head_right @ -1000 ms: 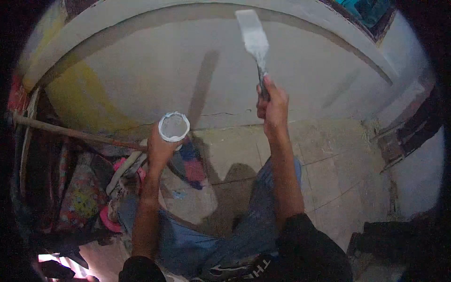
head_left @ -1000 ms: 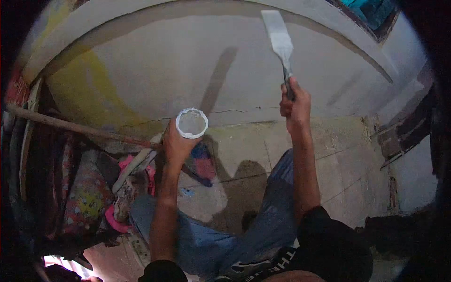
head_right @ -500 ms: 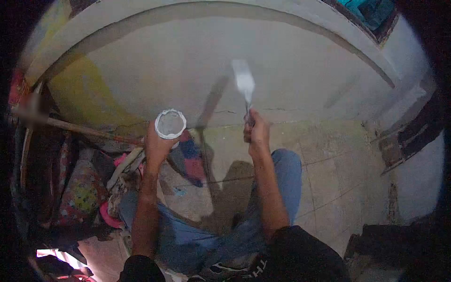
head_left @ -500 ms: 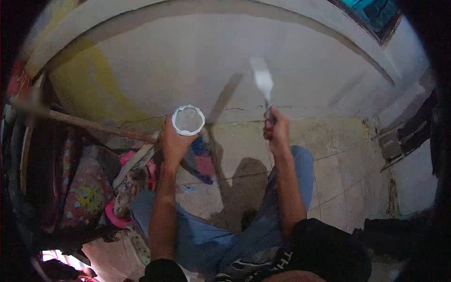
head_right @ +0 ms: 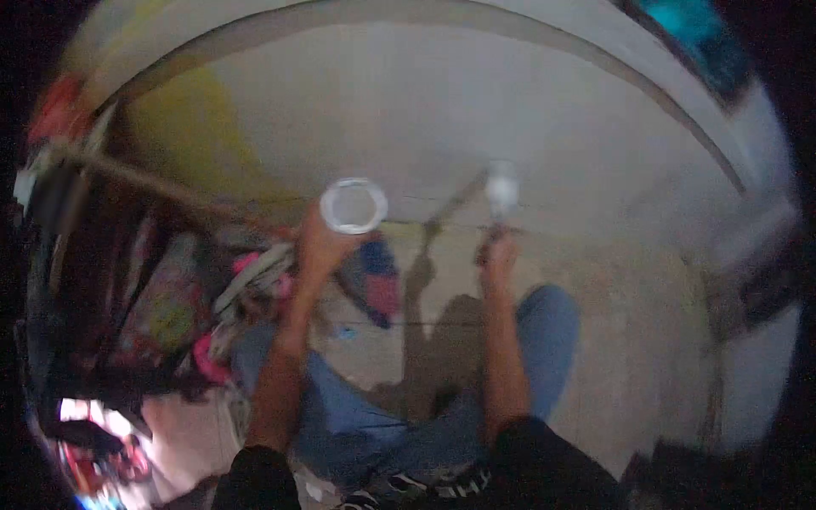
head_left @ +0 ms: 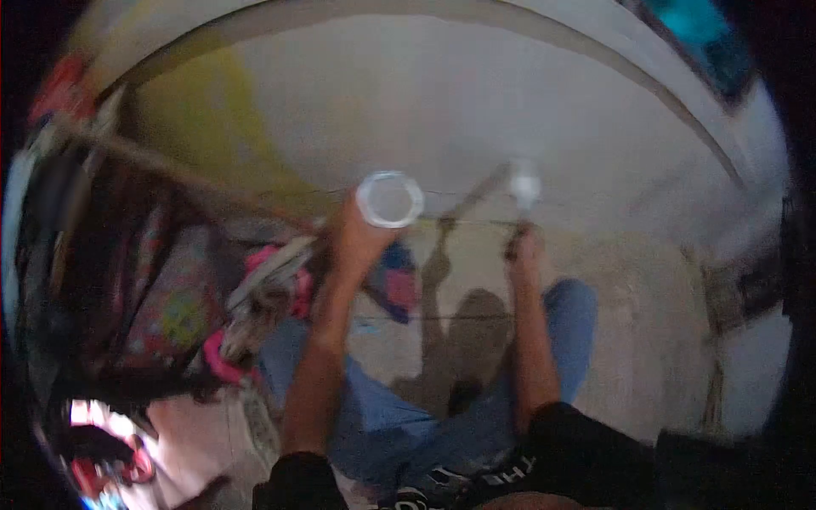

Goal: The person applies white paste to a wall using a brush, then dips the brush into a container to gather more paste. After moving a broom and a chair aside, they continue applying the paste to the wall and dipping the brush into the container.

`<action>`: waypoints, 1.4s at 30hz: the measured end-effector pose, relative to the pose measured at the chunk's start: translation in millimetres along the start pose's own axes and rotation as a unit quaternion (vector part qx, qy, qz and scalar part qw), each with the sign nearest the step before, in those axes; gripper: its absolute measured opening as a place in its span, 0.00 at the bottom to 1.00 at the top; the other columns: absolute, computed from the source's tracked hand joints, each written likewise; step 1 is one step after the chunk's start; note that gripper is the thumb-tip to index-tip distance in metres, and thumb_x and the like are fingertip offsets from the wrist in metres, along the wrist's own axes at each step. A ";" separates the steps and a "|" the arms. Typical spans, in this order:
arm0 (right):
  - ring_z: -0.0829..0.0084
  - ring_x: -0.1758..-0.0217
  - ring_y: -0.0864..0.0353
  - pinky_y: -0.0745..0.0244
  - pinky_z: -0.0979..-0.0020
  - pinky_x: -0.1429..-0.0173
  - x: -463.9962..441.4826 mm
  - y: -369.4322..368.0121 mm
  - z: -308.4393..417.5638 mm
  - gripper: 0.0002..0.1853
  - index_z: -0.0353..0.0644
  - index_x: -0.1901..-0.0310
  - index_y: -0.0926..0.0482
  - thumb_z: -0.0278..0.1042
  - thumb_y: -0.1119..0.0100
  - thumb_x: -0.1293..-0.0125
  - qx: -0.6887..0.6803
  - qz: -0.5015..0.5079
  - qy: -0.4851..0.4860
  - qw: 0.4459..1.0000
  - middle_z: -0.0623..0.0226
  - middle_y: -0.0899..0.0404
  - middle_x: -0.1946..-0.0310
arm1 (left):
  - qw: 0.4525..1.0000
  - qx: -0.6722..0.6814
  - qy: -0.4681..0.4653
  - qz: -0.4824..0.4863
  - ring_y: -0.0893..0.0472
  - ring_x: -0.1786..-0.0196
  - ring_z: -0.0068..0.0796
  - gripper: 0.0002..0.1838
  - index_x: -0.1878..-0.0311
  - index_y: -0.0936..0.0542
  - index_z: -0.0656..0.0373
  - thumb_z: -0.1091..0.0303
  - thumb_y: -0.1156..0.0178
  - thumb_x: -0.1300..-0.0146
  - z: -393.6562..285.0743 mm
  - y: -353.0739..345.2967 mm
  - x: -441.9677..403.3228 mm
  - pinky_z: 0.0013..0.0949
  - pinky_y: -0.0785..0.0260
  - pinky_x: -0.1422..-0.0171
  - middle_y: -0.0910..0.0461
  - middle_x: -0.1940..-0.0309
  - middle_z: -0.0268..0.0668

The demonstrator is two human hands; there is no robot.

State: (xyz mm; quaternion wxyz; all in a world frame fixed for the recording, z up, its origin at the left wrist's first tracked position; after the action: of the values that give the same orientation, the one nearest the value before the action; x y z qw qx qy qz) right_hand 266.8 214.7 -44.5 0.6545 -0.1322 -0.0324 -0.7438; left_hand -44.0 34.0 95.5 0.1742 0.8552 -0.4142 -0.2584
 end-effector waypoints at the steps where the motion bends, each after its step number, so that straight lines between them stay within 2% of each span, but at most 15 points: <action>1: 0.70 0.78 0.31 0.35 0.65 0.74 -1.3 -3.8 29.1 0.17 0.40 0.62 0.23 0.46 0.53 0.26 0.020 -0.005 0.064 0.998 0.65 0.30 0.77 | 1.000 0.003 -0.010 -0.028 0.20 0.45 0.46 0.39 0.45 0.25 0.61 0.59 0.18 0.62 13.7 -7.5 -4.0 0.46 0.28 0.41 0.20 0.50 0.47; 2: 0.71 0.73 0.28 0.33 0.67 0.71 -41.7 6.0 7.4 0.18 0.37 0.55 0.23 0.44 0.55 0.24 -0.009 0.011 0.065 0.998 0.63 0.27 0.71 | 0.999 -0.025 0.045 -0.018 0.21 0.44 0.46 0.40 0.44 0.25 0.59 0.56 0.19 0.60 -6.6 3.2 1.9 0.46 0.28 0.40 0.21 0.48 0.47; 3: 0.78 0.73 0.36 0.37 0.75 0.70 -35.0 0.6 63.6 0.15 0.38 0.45 0.26 0.30 0.54 0.32 0.238 0.004 0.450 0.861 0.74 0.32 0.71 | 0.998 -0.030 0.051 -0.033 0.21 0.43 0.45 0.42 0.42 0.27 0.59 0.54 0.19 0.60 1.2 1.2 1.5 0.46 0.29 0.39 0.21 0.47 0.46; 4: 0.79 0.74 0.37 0.37 0.77 0.70 -1.3 -18.6 100.5 0.14 0.38 0.47 0.27 0.33 0.57 0.28 -0.044 -0.018 0.168 0.985 0.73 0.32 0.71 | 0.999 0.014 0.012 -0.027 0.22 0.42 0.46 0.45 0.40 0.29 0.59 0.52 0.19 0.61 8.1 -6.0 -5.1 0.47 0.29 0.38 0.22 0.46 0.46; 6: 0.82 0.77 0.40 0.41 0.77 0.75 13.8 -41.4 157.7 0.09 0.41 0.57 0.28 0.37 0.57 0.25 0.014 0.039 0.294 0.955 0.77 0.37 0.74 | 0.999 -0.005 0.006 -0.051 0.24 0.40 0.48 0.48 0.40 0.30 0.60 0.51 0.19 0.63 3.3 -4.1 -14.0 0.49 0.30 0.38 0.24 0.44 0.47; 8: 0.82 0.77 0.40 0.43 0.77 0.76 15.9 -72.1 178.4 0.10 0.44 0.61 0.29 0.38 0.56 0.24 -0.162 0.072 0.209 0.962 0.78 0.38 0.76 | 0.996 -0.021 -0.005 -0.089 0.25 0.40 0.50 0.48 0.40 0.30 0.61 0.50 0.19 0.64 3.1 1.0 -26.1 0.50 0.30 0.38 0.25 0.44 0.48; 11: 0.82 0.79 0.42 0.46 0.77 0.77 -0.7 -94.5 148.1 0.10 0.46 0.63 0.29 0.39 0.55 0.24 -0.080 0.193 0.263 0.942 0.77 0.39 0.79 | 0.996 -0.043 0.025 -0.074 0.25 0.40 0.52 0.46 0.42 0.30 0.61 0.51 0.19 0.64 19.3 8.5 -15.3 0.51 0.31 0.39 0.25 0.46 0.49; 15: 0.84 0.86 0.44 0.47 0.78 0.82 -83.7 -47.4 -2.3 0.13 0.50 0.67 0.31 0.47 0.52 0.26 0.164 0.025 -0.015 0.986 0.79 0.41 0.84 | 0.998 -0.024 0.007 -0.063 0.24 0.43 0.52 0.45 0.44 0.30 0.62 0.53 0.19 0.65 12.3 6.9 -24.5 0.52 0.31 0.39 0.24 0.50 0.50; 17: 0.82 0.88 0.42 0.43 0.77 0.85 -43.9 -47.9 -32.8 0.13 0.51 0.66 0.31 0.48 0.52 0.27 -0.068 0.135 -0.230 0.961 0.80 0.39 0.86 | 0.997 -0.025 -0.007 -0.070 0.23 0.43 0.51 0.45 0.43 0.29 0.62 0.53 0.19 0.64 13.8 9.4 -19.8 0.50 0.31 0.39 0.23 0.49 0.49; 23: 0.84 0.87 0.44 0.47 0.77 0.84 41.2 -77.0 11.4 0.15 0.49 0.68 0.30 0.47 0.55 0.24 -0.011 0.172 -0.224 0.959 0.84 0.41 0.85 | 0.997 -0.064 0.036 -0.035 0.22 0.43 0.49 0.42 0.42 0.26 0.58 0.55 0.19 0.62 31.1 14.8 -31.6 0.49 0.31 0.38 0.21 0.48 0.46; 25: 0.83 0.84 0.46 0.49 0.75 0.80 80.5 -79.3 64.4 0.19 0.47 0.66 0.31 0.54 0.54 0.25 -0.006 0.256 -0.088 0.963 0.82 0.42 0.82 | 0.994 -0.090 0.032 -0.051 0.20 0.43 0.46 0.42 0.43 0.25 0.59 0.53 0.19 0.62 8.0 23.6 -19.1 0.46 0.29 0.39 0.20 0.49 0.47; 29: 0.84 0.82 0.45 0.48 0.75 0.80 117.2 -94.2 175.5 0.20 0.46 0.66 0.28 0.55 0.53 0.25 0.031 0.178 0.180 0.967 0.80 0.37 0.81 | 0.997 -0.048 0.025 -0.053 0.19 0.44 0.44 0.41 0.42 0.25 0.61 0.55 0.19 0.61 -2.0 28.4 -8.1 0.43 0.28 0.40 0.19 0.50 0.48; 32: 0.81 0.83 0.43 0.48 0.73 0.80 81.7 -93.2 155.3 0.21 0.46 0.67 0.28 0.56 0.53 0.25 0.054 0.136 0.185 0.972 0.78 0.37 0.82 | 0.996 -0.059 -0.004 -0.060 0.19 0.45 0.45 0.39 0.43 0.24 0.62 0.59 0.19 0.60 -15.9 31.5 -0.5 0.43 0.28 0.40 0.18 0.50 0.48; 36: 0.78 0.86 0.41 0.48 0.70 0.81 32.7 -72.0 28.2 0.18 0.46 0.69 0.29 0.48 0.56 0.25 0.073 0.174 -0.152 0.970 0.76 0.39 0.85 | 0.999 -0.023 0.007 -0.043 0.19 0.45 0.44 0.34 0.46 0.22 0.61 0.64 0.20 0.60 -10.6 28.8 -4.1 0.42 0.28 0.40 0.18 0.51 0.47; 42: 0.79 0.86 0.48 0.50 0.73 0.81 51.2 -76.8 -16.5 0.17 0.47 0.66 0.29 0.51 0.54 0.26 -0.002 0.202 -0.276 0.940 0.79 0.40 0.84 | 0.998 -0.052 0.007 -0.028 0.19 0.45 0.47 0.39 0.43 0.26 0.60 0.64 0.19 0.62 9.6 20.5 -12.9 0.45 0.28 0.42 0.19 0.49 0.48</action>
State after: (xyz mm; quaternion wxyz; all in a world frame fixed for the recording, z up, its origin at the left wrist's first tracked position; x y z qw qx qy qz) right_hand 183.3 172.5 -38.6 0.7560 -0.3370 -0.1831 -0.5305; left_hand -69.1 31.2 102.1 0.2136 0.8578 -0.3755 -0.2785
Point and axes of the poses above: each hand's wrist, its own x-axis away from the middle knuckle, its own y-axis out of the back of the hand, z = x × y, the point moved 8 cm from there along -x, towards the middle knuckle
